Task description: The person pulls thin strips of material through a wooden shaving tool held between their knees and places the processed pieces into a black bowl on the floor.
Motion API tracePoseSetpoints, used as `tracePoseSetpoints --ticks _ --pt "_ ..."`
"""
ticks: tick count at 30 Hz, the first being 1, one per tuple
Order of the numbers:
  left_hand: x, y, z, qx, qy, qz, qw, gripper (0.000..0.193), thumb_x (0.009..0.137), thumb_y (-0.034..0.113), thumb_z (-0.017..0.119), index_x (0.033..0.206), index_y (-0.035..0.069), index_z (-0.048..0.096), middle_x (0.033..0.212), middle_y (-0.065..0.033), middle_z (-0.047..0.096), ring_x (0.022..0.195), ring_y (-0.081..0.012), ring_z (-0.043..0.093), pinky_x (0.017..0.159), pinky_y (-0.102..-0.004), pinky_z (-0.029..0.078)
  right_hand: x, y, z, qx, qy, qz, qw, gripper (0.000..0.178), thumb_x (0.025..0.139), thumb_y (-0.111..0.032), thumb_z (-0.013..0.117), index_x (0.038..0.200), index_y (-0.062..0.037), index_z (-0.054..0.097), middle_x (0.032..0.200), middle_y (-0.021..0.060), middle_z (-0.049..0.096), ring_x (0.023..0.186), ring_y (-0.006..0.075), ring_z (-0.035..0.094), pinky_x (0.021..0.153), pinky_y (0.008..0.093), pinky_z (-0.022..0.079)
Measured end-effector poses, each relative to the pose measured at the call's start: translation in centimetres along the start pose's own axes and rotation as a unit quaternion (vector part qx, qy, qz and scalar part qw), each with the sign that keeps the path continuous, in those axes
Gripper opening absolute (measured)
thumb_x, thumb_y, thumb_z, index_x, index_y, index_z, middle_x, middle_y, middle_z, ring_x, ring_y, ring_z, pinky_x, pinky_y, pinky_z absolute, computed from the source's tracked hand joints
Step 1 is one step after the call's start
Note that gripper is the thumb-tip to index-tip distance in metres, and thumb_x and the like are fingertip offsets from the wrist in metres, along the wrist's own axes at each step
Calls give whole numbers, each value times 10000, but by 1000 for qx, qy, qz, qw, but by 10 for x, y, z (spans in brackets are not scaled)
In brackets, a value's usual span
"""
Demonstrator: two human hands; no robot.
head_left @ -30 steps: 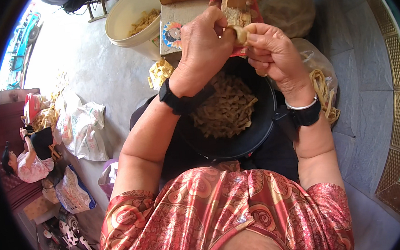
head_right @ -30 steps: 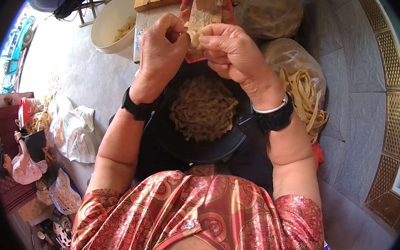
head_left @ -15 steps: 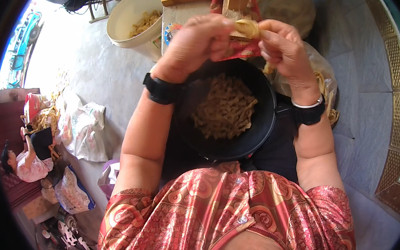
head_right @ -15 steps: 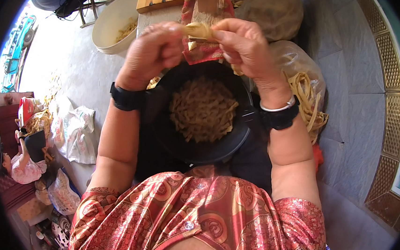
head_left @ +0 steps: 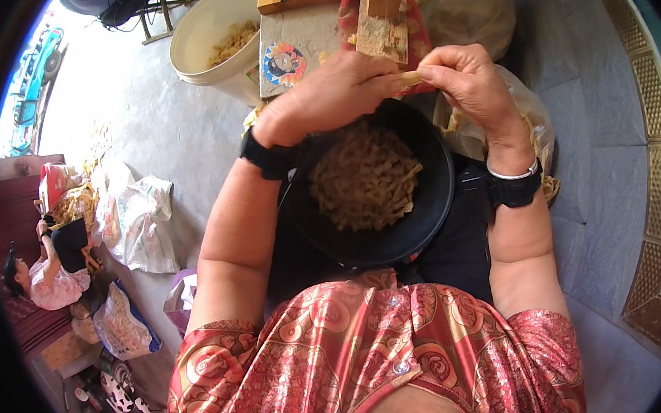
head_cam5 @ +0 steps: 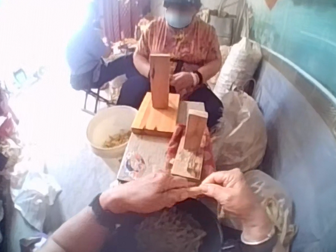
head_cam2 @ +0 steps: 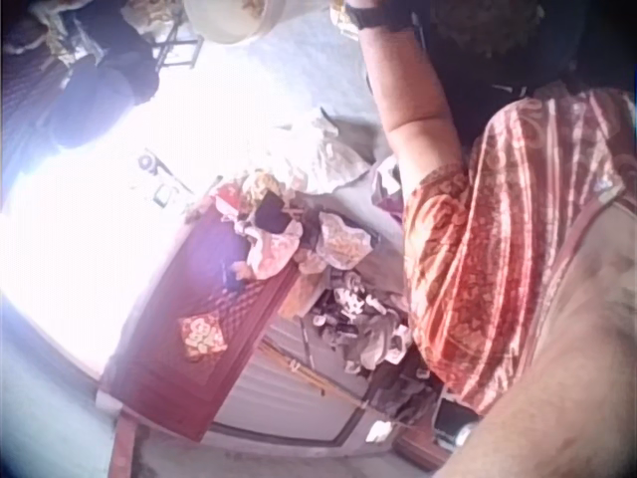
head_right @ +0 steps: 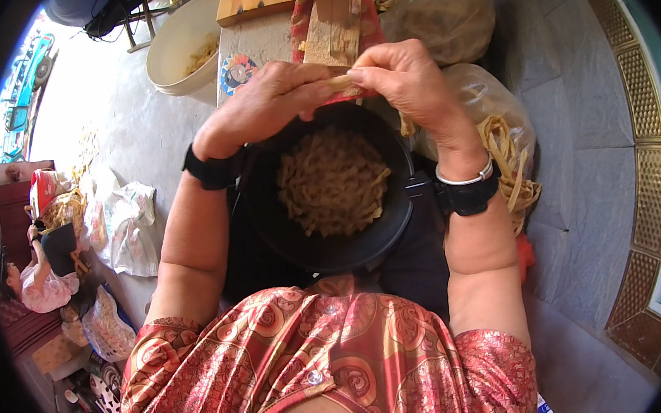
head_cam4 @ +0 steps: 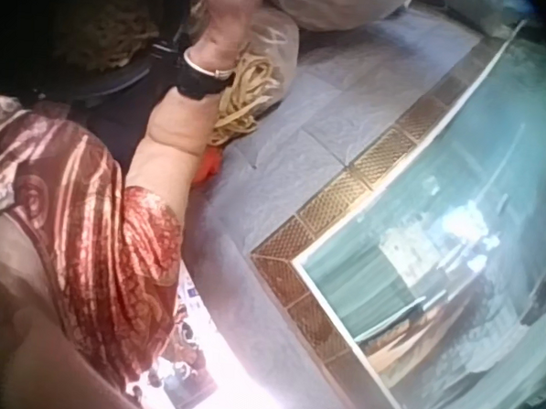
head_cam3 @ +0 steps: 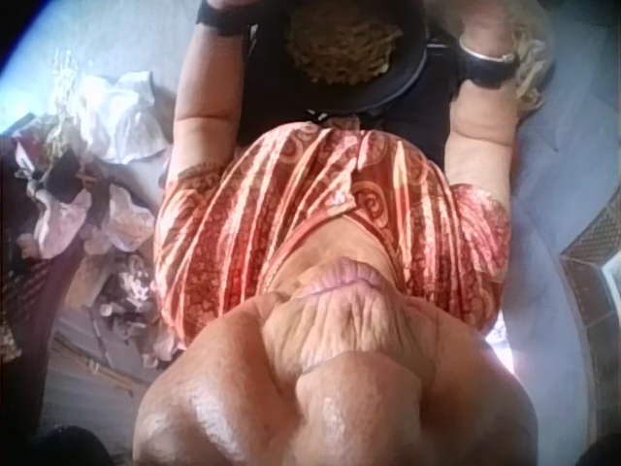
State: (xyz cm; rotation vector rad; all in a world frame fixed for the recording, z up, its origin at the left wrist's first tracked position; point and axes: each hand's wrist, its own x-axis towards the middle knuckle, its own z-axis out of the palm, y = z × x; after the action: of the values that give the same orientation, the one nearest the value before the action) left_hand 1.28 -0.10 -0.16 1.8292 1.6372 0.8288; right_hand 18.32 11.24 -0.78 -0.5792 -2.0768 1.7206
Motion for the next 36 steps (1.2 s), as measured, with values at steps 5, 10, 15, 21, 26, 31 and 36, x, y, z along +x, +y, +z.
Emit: tracePoseSetpoints --ticks 5,10,15,21,26,31,36 --pt "4 -32 -8 -55 -45 0 997 234 882 246 487 852 28 566 603 -72 533 579 -192 523 558 -316 402 12 13 -7 -36 18 12 999 140 809 -78 580 705 5 623 566 -77 493 522 7 386 460 192 301" --pt "31 -40 -1 88 146 -22 985 200 865 233 509 833 44 566 619 -121 536 596 -269 534 562 -348 407 48 34 -1 -32 176 -41 983 157 812 -74 580 682 13 596 559 -67 509 542 0 391 466 192 326" --pt "40 -55 7 190 192 -20 963 216 830 254 538 783 48 578 635 -139 564 639 -327 554 581 -404 424 67 58 -1 -329 193 -51 923 203 739 -195 616 646 -15 605 604 164 573 514 300 548 508 363 433" --pt "-1 -18 2 274 86 -60 956 408 734 455 619 847 65 660 637 -141 595 706 -310 594 653 -381 426 44 29 9 -103 158 2 982 207 824 -190 565 695 -39 624 610 99 604 446 164 515 392 279 386" --pt "6 -1 39 -306 180 -101 929 339 945 279 403 1025 8 592 728 -52 602 711 -96 565 571 -246 432 20 20 44 413 -40 169 894 202 911 -222 486 856 -56 588 596 -34 476 417 32 361 345 175 277" --pt "10 16 19 -582 300 -93 751 335 965 296 336 971 23 530 626 15 417 574 -73 411 525 -231 394 14 19 53 383 -73 126 912 252 923 -237 480 806 -33 570 565 -43 423 432 33 337 387 178 262" --pt "2 -14 -10 -591 418 14 690 356 972 325 322 845 41 496 607 39 322 502 -60 278 478 -243 319 10 -1 58 253 -90 104 958 282 916 -253 500 790 -11 566 532 -61 359 434 21 289 387 179 237"
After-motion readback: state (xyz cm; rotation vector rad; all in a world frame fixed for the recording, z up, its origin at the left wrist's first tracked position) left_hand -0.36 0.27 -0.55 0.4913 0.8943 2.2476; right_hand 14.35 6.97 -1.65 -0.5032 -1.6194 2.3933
